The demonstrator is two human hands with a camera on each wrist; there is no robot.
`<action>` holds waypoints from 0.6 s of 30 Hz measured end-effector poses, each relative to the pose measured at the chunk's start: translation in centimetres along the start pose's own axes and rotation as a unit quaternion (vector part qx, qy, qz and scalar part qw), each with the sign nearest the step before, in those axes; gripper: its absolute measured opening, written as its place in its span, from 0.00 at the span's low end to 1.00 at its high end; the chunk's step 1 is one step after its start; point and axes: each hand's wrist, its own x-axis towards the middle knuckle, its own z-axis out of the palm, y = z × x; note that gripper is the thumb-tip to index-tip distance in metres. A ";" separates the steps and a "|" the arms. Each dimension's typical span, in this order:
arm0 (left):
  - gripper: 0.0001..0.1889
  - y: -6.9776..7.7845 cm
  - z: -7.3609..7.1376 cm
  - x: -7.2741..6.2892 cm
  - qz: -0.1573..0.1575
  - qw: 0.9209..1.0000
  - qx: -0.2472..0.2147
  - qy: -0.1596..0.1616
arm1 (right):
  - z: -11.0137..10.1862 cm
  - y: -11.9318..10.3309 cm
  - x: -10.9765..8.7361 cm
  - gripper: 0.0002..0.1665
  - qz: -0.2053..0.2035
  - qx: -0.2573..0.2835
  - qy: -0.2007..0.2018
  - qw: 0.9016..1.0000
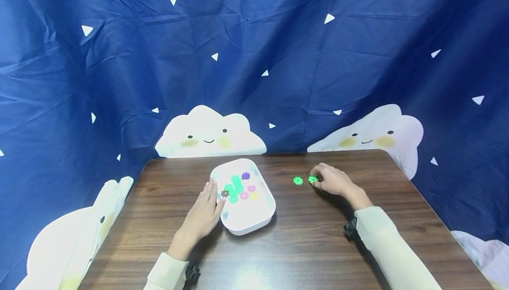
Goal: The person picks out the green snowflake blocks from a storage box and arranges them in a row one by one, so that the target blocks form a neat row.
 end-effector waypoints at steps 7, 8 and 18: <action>0.37 0.0 0.0 0.0 0.000 1.000 0.001 0.005 | 0.8 0.1 0.5 0.13 0.009 0.007 -0.009 1.000; 0.37 0.0 -0.1 0.0 0.000 1.000 0.001 0.003 | 0.9 0.1 0.5 0.13 0.008 0.006 -0.010 1.000; 0.37 0.2 -0.2 -0.1 0.000 1.000 -0.001 0.002 | 1.7 0.4 0.7 0.17 0.008 0.004 -0.007 1.000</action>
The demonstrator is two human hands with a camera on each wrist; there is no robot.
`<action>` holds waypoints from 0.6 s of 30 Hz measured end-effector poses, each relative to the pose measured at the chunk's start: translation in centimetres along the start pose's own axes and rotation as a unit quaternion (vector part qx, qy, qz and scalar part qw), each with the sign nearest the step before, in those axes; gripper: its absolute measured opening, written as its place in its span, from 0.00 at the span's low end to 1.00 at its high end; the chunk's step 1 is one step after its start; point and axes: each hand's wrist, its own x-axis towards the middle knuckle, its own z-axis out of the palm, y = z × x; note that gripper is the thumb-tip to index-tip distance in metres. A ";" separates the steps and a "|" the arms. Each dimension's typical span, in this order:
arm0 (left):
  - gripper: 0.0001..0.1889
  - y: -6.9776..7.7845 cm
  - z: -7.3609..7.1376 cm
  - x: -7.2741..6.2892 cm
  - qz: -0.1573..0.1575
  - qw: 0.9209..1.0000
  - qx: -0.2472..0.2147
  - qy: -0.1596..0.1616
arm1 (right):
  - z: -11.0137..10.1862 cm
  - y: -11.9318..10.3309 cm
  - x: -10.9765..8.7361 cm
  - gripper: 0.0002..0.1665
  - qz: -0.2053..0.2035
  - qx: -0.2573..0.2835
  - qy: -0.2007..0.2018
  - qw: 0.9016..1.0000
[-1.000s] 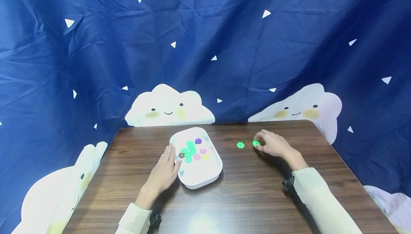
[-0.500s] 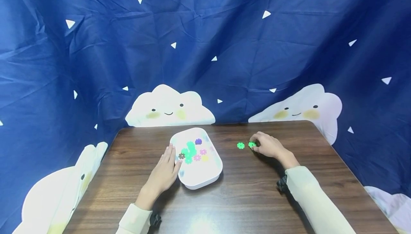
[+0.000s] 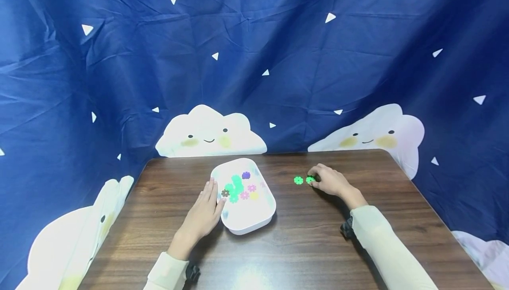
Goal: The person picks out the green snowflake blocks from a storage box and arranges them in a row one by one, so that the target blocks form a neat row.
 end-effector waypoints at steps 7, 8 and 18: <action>0.37 0.1 0.0 0.0 -0.001 1.000 0.002 -0.002 | -0.1 -0.3 -0.1 0.17 0.000 0.002 0.002 1.000; 0.37 0.1 0.0 0.0 -0.001 1.000 0.003 -0.003 | -0.1 -0.3 -0.1 0.17 0.001 0.001 0.003 1.000; 0.37 0.0 0.1 0.0 0.003 1.000 0.007 0.003 | -1.5 -2.7 0.3 0.05 -0.031 -0.020 0.022 0.999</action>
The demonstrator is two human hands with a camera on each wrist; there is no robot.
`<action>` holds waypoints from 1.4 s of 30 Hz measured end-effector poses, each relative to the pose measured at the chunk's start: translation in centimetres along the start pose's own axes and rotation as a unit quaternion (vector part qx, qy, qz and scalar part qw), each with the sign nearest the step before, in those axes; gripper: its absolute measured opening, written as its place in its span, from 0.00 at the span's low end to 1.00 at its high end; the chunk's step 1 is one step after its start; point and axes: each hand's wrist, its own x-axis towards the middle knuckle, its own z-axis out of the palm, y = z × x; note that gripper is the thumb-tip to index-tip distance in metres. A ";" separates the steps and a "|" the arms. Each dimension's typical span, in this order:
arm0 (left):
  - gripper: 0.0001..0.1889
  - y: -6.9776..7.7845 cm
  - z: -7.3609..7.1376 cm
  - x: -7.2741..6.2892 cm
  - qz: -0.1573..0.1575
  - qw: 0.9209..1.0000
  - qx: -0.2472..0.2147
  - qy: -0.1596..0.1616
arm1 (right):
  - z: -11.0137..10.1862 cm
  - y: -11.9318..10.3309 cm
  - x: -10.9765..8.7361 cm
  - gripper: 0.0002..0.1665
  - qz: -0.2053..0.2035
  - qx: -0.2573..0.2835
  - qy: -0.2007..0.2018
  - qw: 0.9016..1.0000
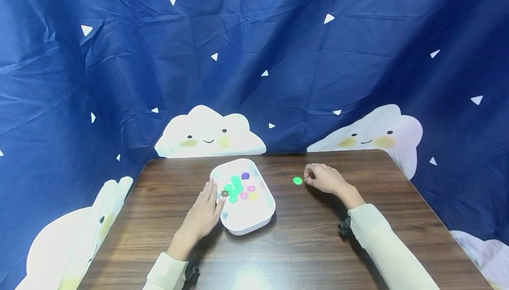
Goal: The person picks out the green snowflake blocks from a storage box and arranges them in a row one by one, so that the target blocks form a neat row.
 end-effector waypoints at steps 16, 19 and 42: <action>0.37 -0.3 0.4 0.3 -0.006 1.000 0.008 -0.001 | -2.4 -8.2 3.1 0.07 -0.091 0.000 0.019 0.996; 0.37 -0.3 0.5 0.2 0.000 1.000 0.014 0.010 | -2.3 -9.5 3.8 0.07 -0.106 -0.002 0.019 0.994; 0.36 -0.4 0.7 0.3 0.004 0.999 0.030 0.016 | 0.4 -18.3 10.2 0.05 -0.163 -0.033 -0.071 0.984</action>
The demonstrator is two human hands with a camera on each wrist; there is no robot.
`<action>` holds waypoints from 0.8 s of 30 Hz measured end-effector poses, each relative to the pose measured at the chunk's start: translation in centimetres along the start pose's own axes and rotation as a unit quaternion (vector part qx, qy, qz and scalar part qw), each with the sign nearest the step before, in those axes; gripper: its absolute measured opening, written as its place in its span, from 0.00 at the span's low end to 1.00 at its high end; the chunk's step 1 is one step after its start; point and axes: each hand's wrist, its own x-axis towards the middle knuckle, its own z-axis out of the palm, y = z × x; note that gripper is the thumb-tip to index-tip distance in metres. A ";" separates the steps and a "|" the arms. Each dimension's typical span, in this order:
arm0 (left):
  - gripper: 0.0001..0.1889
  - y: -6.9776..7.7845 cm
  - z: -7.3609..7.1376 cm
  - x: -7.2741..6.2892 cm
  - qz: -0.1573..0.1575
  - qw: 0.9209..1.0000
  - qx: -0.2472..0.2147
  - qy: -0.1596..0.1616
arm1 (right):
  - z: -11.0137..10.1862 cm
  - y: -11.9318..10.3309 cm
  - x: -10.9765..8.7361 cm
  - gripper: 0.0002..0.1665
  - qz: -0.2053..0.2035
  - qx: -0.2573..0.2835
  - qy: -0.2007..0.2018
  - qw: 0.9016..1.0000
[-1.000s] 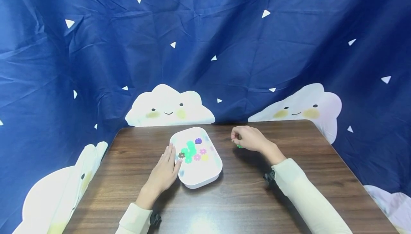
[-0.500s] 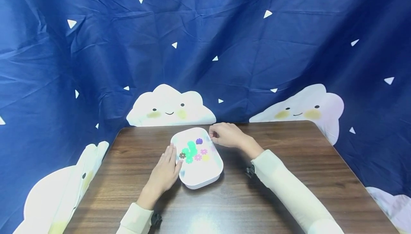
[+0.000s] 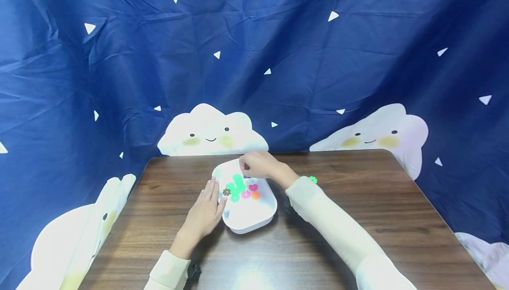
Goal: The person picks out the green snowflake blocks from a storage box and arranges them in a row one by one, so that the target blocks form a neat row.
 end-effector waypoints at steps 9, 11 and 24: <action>0.37 -0.2 0.2 0.0 0.002 1.000 -0.003 -0.001 | 1.7 -0.4 2.0 0.06 0.019 -0.008 -0.029 0.999; 0.37 -0.2 0.1 0.0 0.002 1.000 -0.002 -0.003 | 2.0 -0.4 2.3 0.05 0.030 -0.008 -0.042 0.999; 0.37 0.0 -0.1 -0.1 -0.004 1.000 -0.003 -0.015 | 4.0 -0.2 3.9 0.07 0.069 -0.006 -0.098 0.993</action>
